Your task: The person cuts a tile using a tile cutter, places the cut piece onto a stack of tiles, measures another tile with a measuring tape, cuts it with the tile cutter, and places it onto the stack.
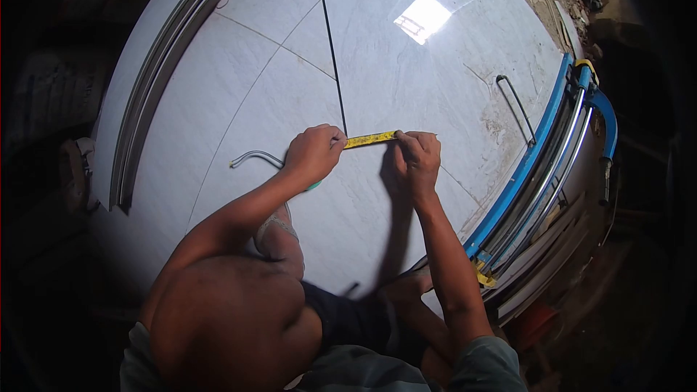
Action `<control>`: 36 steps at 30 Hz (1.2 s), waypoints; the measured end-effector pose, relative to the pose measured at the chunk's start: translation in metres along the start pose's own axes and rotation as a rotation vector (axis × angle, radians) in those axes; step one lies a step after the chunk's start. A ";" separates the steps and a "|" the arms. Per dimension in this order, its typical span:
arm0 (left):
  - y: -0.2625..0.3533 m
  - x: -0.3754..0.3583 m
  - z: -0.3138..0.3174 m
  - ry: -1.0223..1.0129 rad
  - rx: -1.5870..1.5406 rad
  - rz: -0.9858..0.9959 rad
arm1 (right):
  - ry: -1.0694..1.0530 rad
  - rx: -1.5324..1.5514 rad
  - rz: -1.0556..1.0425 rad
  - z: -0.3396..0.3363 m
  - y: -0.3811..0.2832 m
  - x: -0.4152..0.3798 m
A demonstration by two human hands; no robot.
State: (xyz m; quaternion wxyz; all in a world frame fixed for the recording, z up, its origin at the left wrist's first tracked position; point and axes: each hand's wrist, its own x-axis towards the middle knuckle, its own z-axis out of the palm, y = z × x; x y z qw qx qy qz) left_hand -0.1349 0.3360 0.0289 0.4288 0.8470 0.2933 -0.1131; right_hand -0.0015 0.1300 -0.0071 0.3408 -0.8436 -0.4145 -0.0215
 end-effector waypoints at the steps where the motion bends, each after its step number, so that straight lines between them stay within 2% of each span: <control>1: 0.000 0.000 0.000 0.003 0.003 -0.003 | -0.006 -0.005 0.001 -0.001 0.000 0.000; 14: -0.005 0.007 -0.001 -0.025 -0.001 -0.008 | -0.033 0.001 0.074 -0.003 -0.004 -0.006; 23: -0.003 0.009 0.000 -0.028 0.041 -0.026 | 0.039 0.044 0.064 0.001 -0.004 -0.012; 31: 0.010 0.007 -0.008 -0.063 0.008 -0.120 | -0.002 0.048 0.077 0.000 -0.004 -0.013; 36: 0.002 0.009 -0.005 -0.019 0.021 -0.096 | -0.025 0.063 0.087 0.001 -0.003 -0.011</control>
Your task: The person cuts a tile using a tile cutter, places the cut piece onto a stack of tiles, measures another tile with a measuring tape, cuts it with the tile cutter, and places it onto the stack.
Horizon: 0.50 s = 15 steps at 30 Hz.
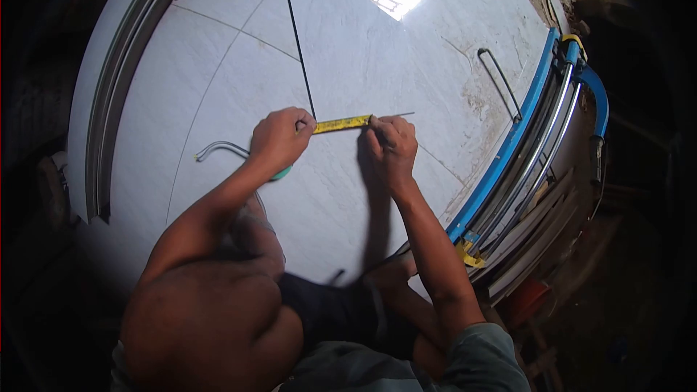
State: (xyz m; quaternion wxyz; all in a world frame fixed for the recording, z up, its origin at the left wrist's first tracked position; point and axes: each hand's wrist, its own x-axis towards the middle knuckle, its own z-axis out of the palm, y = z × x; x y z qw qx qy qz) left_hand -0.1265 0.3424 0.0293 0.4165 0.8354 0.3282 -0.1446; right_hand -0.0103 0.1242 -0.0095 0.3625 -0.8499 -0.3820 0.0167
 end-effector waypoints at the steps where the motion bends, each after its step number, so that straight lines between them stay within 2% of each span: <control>1: 0.001 -0.002 0.002 -0.005 -0.004 -0.014 | -0.004 0.000 0.011 -0.002 -0.002 -0.006; 4: -0.002 -0.001 0.004 0.021 0.025 0.056 | 0.003 0.006 -0.005 0.000 -0.002 0.002; 7: 0.001 -0.003 0.004 0.019 -0.008 -0.026 | -0.005 0.000 0.018 -0.001 -0.002 0.000; 10: -0.002 -0.002 0.006 0.044 0.019 0.054 | -0.012 0.025 0.038 -0.002 0.000 -0.004; 15: -0.002 -0.005 0.009 0.024 -0.002 -0.012 | -0.031 0.007 0.043 -0.005 -0.001 -0.003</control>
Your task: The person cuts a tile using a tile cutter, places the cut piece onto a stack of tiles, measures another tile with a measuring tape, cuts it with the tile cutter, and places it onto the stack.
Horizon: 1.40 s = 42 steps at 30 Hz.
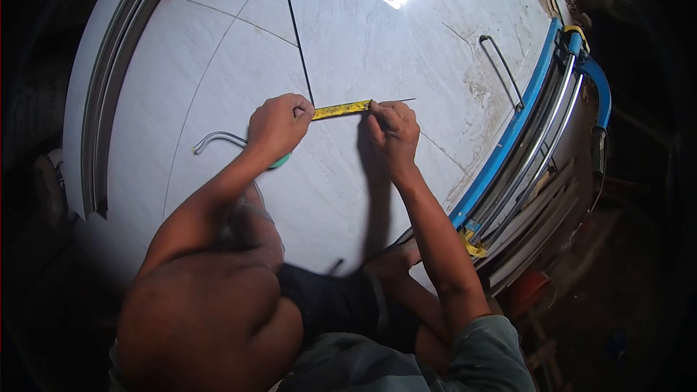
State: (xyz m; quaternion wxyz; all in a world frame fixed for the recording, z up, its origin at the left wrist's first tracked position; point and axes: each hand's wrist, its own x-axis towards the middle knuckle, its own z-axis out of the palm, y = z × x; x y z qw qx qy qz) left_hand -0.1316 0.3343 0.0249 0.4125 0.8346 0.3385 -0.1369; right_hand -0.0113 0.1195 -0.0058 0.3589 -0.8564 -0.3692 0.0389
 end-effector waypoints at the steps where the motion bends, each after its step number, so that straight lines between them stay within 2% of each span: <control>1: 0.002 0.002 -0.002 0.010 -0.003 -0.008 | 0.003 -0.006 -0.005 0.000 0.002 -0.001; 4: 0.000 0.003 -0.003 0.016 -0.012 0.043 | 0.021 0.018 0.001 0.006 -0.001 0.007; 7: 0.003 0.003 -0.003 -0.008 -0.013 -0.024 | -0.002 0.010 0.016 0.000 0.001 0.003; 13: 0.001 0.002 -0.002 0.012 -0.003 -0.029 | -0.008 0.024 0.020 0.002 0.001 0.009; 17: -0.002 0.003 -0.002 0.003 -0.011 0.031 | 0.001 0.034 0.012 0.003 0.003 0.006; 20: 0.003 0.002 -0.003 -0.004 -0.003 -0.026 | -0.012 0.043 0.016 0.001 0.003 0.007; 23: -0.005 0.003 0.001 0.031 -0.003 0.057 | -0.018 0.039 0.022 0.003 0.005 0.007; 24: -0.005 0.002 -0.002 0.037 0.003 0.038 | -0.016 0.062 0.053 0.004 0.001 0.005; 25: -0.002 0.002 -0.002 0.036 0.007 0.022 | 0.013 0.059 -0.014 0.004 0.002 0.007; 27: 0.005 0.001 -0.003 0.001 0.012 -0.022 | -0.026 0.066 0.038 0.000 0.001 0.004; 30: -0.001 0.002 0.000 0.058 0.021 0.082 | -0.027 0.071 0.026 0.001 0.000 0.008; 31: 0.000 0.003 -0.001 0.011 0.024 0.019 | -0.018 0.080 0.022 0.002 0.001 0.009; 34: 0.001 0.002 0.000 0.016 0.015 -0.002 | -0.040 0.073 0.039 -0.003 0.000 0.005; 37: -0.001 0.002 0.000 0.051 0.033 0.082 | -0.029 0.062 0.012 0.000 0.001 0.008; 40: 0.008 0.000 -0.006 -0.014 0.018 -0.039 | -0.029 0.071 0.040 -0.001 -0.004 0.005; 42: 0.000 0.001 0.003 0.024 0.003 0.037 | -0.052 0.085 0.054 -0.003 -0.003 0.010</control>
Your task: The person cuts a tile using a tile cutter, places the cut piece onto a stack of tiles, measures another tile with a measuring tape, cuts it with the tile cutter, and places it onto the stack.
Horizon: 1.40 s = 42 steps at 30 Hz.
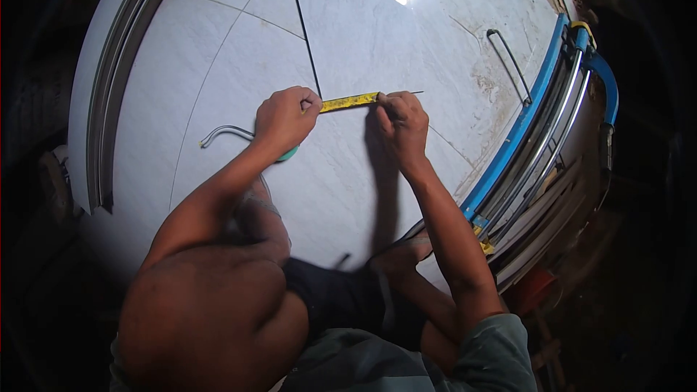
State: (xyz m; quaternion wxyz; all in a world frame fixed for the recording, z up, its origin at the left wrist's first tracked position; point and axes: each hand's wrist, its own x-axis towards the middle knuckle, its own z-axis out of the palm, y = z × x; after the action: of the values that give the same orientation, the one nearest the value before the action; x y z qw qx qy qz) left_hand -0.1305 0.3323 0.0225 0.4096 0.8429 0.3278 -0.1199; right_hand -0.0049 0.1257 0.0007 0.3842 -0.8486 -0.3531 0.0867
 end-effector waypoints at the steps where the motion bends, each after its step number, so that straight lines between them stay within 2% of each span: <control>1: -0.002 0.001 0.001 0.015 0.007 0.030 | 0.007 -0.034 -0.022 -0.001 -0.001 -0.002; 14: 0.003 0.000 -0.003 0.002 0.007 -0.050 | 0.032 -0.041 -0.048 0.002 0.003 0.001; 17: -0.001 0.000 -0.003 0.024 0.008 0.036 | 0.040 -0.009 -0.026 0.002 0.005 -0.004; 21: 0.000 0.000 -0.003 0.011 0.003 -0.028 | 0.024 -0.018 -0.024 0.004 0.006 -0.006; 24: -0.004 0.000 0.000 0.053 0.011 0.072 | 0.022 -0.033 -0.035 0.000 0.004 -0.001; 29: 0.000 -0.001 -0.002 0.019 0.009 -0.021 | 0.024 0.014 -0.010 0.004 0.002 -0.005; 31: -0.003 -0.001 0.002 0.023 0.010 0.033 | 0.030 0.022 -0.028 0.002 0.004 -0.003; 34: -0.007 -0.005 -0.002 0.011 0.048 0.104 | -0.076 -0.058 0.051 -0.003 0.004 -0.010; 38: -0.013 -0.011 -0.008 -0.032 -0.023 0.193 | -0.047 0.119 0.116 -0.010 -0.007 -0.012; 42: -0.030 -0.017 -0.042 -0.002 -0.038 0.265 | -0.023 0.235 -0.037 -0.014 -0.011 -0.009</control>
State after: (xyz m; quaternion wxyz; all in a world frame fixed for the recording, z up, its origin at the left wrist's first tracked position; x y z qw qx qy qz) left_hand -0.1660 0.3706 0.0389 0.4383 0.8707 0.2153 -0.0593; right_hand -0.0115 0.1169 0.0168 0.4785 -0.7899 -0.3608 0.1302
